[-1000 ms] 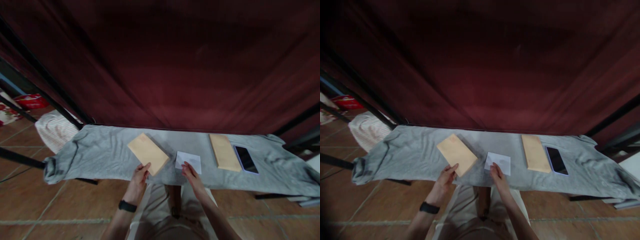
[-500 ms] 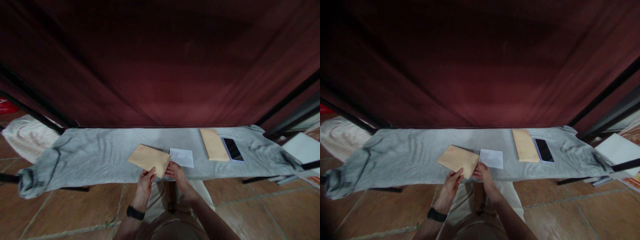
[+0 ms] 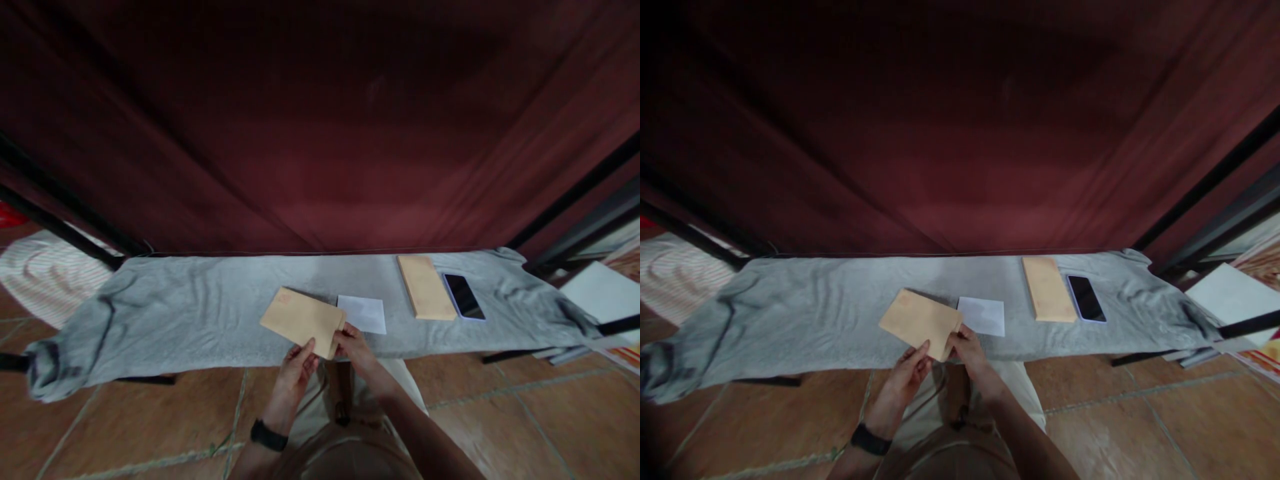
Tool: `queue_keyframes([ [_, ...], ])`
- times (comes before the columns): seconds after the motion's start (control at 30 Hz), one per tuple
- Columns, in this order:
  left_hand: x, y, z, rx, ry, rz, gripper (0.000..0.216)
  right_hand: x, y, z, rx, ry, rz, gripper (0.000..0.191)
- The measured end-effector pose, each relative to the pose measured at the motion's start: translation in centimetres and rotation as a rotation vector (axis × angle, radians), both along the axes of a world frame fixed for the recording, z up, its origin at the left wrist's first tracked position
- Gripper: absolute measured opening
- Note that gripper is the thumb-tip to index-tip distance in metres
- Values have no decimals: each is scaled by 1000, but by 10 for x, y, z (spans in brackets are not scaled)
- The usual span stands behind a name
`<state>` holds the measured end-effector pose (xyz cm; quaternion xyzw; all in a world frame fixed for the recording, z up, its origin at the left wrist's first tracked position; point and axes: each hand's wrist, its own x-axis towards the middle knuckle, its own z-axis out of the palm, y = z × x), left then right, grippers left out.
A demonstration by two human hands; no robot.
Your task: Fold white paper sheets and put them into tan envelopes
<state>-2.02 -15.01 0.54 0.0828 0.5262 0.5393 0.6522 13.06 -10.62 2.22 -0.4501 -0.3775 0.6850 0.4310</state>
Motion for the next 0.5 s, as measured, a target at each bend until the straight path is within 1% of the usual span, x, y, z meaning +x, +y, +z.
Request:
queue_keyframes([
  [0.07, -1, -12, 3, 53, 141, -173, 31, 3, 7, -3, 118, -85, -67, 32],
  [0.1, -3, -17, 6, 118, 289, -269, 30, 6, 11, -4, 174, -124, -89, 29],
  [0.13, -6, -20, 10, 212, 482, -351, 29, 10, 14, -5, 217, -154, -95, 27],
  [0.2, -17, -19, 22, 457, 928, -389, 25, 19, 17, -4, 254, -179, -55, 27],
  [0.23, -23, -15, 29, 592, 1135, -424, 39, 24, 18, -2, 259, -180, -26, 27],
  [0.27, -29, -9, 36, 693, 1324, -496, 59, 28, 17, 0, 259, -178, 4, 28],
  [0.33, -39, 9, 48, 805, 1638, -654, 88, 36, 13, 9, 251, -170, 62, 27],
  [0.4, -46, 26, 56, 866, 1795, -808, 106, 41, 8, 19, 227, -152, 117, 26],
  [0.43, -47, 33, 58, 882, 1821, -870, 112, 44, 6, 24, 214, -145, 139, 26],
  [0.5, -46, 44, 60, 905, 1807, -974, 119, 49, 2, 32, 198, -133, 167, 25],
])
